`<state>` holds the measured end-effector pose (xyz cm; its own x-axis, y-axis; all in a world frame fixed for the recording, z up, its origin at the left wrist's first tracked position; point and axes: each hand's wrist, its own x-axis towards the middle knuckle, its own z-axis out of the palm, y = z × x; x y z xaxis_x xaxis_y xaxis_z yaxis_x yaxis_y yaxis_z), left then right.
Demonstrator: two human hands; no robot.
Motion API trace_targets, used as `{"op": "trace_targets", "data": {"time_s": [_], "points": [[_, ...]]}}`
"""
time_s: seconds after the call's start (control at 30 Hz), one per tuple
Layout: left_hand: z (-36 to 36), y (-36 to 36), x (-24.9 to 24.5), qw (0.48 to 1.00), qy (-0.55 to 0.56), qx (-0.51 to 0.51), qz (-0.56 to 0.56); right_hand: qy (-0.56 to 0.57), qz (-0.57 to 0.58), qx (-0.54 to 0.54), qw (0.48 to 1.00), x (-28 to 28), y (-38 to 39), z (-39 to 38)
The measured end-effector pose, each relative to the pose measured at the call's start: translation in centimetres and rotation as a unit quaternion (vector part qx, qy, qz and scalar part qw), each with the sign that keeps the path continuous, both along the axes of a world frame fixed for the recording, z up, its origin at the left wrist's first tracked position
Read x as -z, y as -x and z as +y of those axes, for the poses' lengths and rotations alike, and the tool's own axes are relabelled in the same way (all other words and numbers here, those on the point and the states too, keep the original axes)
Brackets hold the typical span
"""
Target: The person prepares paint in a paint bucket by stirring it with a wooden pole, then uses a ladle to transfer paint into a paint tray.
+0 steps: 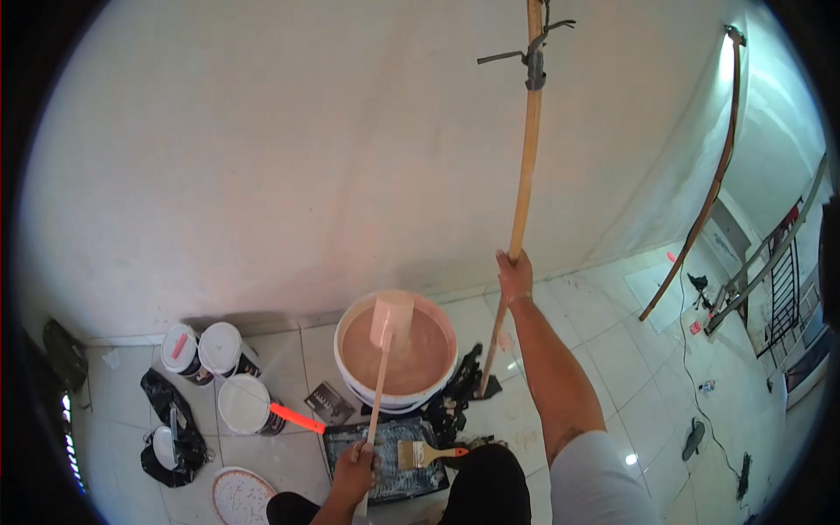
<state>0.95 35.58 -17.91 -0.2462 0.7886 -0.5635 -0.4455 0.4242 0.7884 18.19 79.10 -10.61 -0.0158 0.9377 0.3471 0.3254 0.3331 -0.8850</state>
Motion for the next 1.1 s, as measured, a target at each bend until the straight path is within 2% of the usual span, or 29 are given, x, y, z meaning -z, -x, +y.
{"op": "trace_targets", "data": {"time_s": [0.03,0.1,0.13,0.2,0.23,0.3,0.37,0.4,0.43,0.47,0.5,0.53,0.6,0.63,0.67,0.73,0.77,0.8,0.83,0.87,0.93,0.97,1.1], "points": [[-0.2,0.2,0.2,1.0,-0.012,0.0,0.002,-0.051,0.038,0.003,0.998,-0.6,-0.4,-1.0],[-0.6,0.8,1.4,0.997,-0.003,0.025,0.075,-0.084,0.021,0.011,0.996,-3.0,-2.4,-2.1],[-1.1,1.0,3.0,0.997,-0.013,0.024,0.078,-0.101,0.01,0.014,0.995,-4.5,-3.8,-2.1],[-1.9,1.2,6.2,0.978,-0.028,0.032,0.206,-0.103,0.01,0.024,0.994,-8.9,-6.1,-3.9],[-1.7,1.4,5.8,0.977,-0.03,0.034,0.207,-0.09,0.021,0.029,0.995,-12.7,-6.5,-6.3],[-2.1,1.8,5.0,0.993,-0.005,0.03,0.117,-0.086,0.06,0.022,0.994,-19.2,-7.5,-10.2],[-1.2,1.9,2.6,0.993,-0.002,0.034,0.109,-0.18,0.092,-0.024,0.979,-24.2,-9.5,-12.0],[-1.5,1.9,2.0,0.994,-0.003,0.037,0.101,-0.227,0.053,-0.008,0.972,-26.6,-11.1,-12.4],[-2.2,2.5,7.9,0.94,-0.149,0.091,0.292,-0.32,0.025,-0.039,0.946,-29.1,-12.5,-12.8],[-2.9,2.5,6.5,0.941,-0.136,0.097,0.294,-0.265,0.061,-0.014,0.962,-32.4,-13.4,-14.4],[-2.4,2.3,3.5,0.982,-0.058,0.062,0.171,-0.234,0.084,0.05,0.967,-35.3,-11.6,-17.9],[-1.7,2.1,1.4,0.998,0.02,0.023,0.046,-0.255,0.048,0.064,0.964,-37.7,-12.8,-18.7],[-1.6,2.1,0.8,0.998,0.029,0.023,0.053,-0.289,-0.028,-0.173,0.941,-43.5,-19.7,-17.6],[-1.5,2.1,1.2,0.999,0.022,0.018,0.04,-0.347,-0.068,-0.192,0.915,-45.8,-21.0,-17.3],[-1.5,2.2,1.6,0.999,0.016,0.014,0.025,-0.264,0.129,-0.166,0.941,-46.1,-11.8,-23.5],[-1.2,2.2,1.8,0.999,0.013,0.012,0.029,-0.247,0.126,-0.216,0.936,-47.4,-10.7,-24.0],[-1.1,2.0,1.9,0.999,0.008,0.004,0.031,-0.312,0.177,-0.09,0.929,-45.6,-7.8,-24.4],[-1.0,1.9,1.9,0.999,0.008,0.01,0.03,-0.372,0.222,0.037,0.901,-42.9,-5.5,-24.0],[-0.9,1.9,1.9,1.0,-0.003,-0.003,0.015,-0.291,-0.005,-0.358,0.887,-43.9,-14.2,-18.9],[-0.8,2.0,2.1,1.0,-0.013,-0.017,0.0,-0.331,0.038,-0.379,0.863,-40.4,-11.9,-17.5],[-0.7,2.3,3.3,1.0,-0.019,-0.025,0.002,-0.295,0.162,-0.252,0.907,-34.5,-5.8,-18.5],[-0.8,2.5,3.7,0.999,-0.023,-0.036,0.005,-0.227,0.204,-0.158,0.939,-32.5,-2.8,-19.5],[-1.1,3.5,3.7,0.999,-0.021,-0.026,-0.011,-0.081,0.284,-0.159,0.942,-26.7,2.3,-18.5]]}}
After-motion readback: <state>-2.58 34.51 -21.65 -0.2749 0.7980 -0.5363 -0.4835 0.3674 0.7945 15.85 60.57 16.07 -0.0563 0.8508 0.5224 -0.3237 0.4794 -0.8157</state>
